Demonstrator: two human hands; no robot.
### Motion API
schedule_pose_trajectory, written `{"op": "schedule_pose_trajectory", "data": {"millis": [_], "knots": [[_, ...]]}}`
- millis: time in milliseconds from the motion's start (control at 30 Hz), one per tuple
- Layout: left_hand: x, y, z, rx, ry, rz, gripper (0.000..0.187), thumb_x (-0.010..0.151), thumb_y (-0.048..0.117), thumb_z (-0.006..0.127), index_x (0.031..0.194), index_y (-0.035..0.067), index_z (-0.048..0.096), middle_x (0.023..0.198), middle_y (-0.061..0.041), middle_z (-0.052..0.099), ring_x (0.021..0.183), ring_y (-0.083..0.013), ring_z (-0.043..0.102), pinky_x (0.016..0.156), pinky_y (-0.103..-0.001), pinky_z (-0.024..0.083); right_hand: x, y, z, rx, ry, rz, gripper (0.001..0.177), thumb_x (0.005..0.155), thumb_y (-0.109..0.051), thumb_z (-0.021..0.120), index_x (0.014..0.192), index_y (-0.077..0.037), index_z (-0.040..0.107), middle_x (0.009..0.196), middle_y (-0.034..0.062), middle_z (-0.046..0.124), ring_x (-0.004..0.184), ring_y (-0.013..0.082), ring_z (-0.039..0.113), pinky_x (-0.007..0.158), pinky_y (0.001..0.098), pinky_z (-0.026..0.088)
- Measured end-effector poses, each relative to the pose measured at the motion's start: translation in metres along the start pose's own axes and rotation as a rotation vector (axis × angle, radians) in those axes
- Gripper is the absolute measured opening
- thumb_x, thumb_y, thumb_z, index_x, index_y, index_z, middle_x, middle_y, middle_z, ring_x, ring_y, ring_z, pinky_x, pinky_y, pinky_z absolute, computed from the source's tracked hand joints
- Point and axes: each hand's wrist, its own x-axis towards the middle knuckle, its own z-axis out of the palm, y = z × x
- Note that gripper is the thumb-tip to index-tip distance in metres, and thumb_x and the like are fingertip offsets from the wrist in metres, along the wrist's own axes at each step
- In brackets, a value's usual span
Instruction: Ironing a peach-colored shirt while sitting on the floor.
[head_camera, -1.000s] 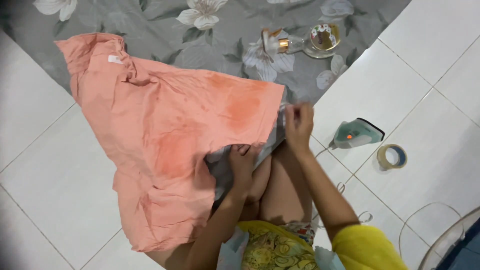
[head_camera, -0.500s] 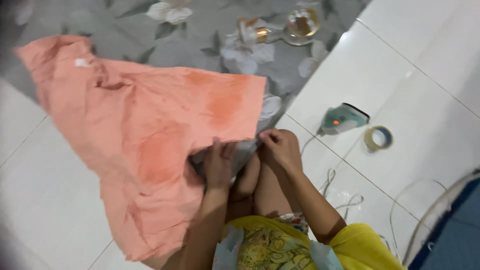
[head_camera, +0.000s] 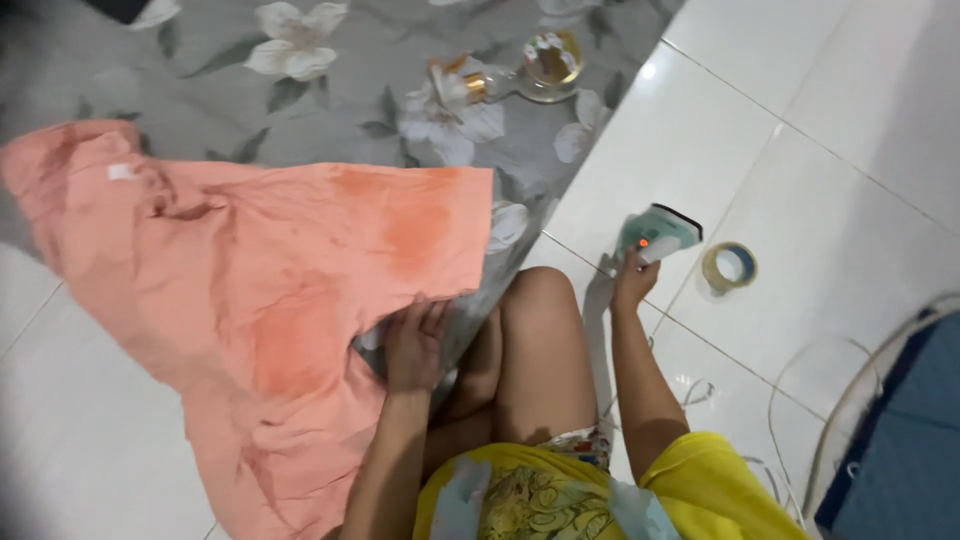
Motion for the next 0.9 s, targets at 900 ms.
{"op": "schedule_pose_trajectory", "data": {"millis": [900], "knots": [[-0.001,-0.007,0.021,-0.03,-0.115,-0.011,0.036,0.1,0.013,0.061,0.13,-0.007,0.055,0.127,-0.018,0.064,0.12,-0.0334,0.065,0.107,-0.049,0.053,-0.063,-0.478,0.042,-0.715,-0.825,-0.745,0.04,0.096,-0.033,0.079,0.126,-0.008,0.074,0.084,0.0103,0.075,0.068,0.0164,0.07,0.061,0.0351,0.056]]}}
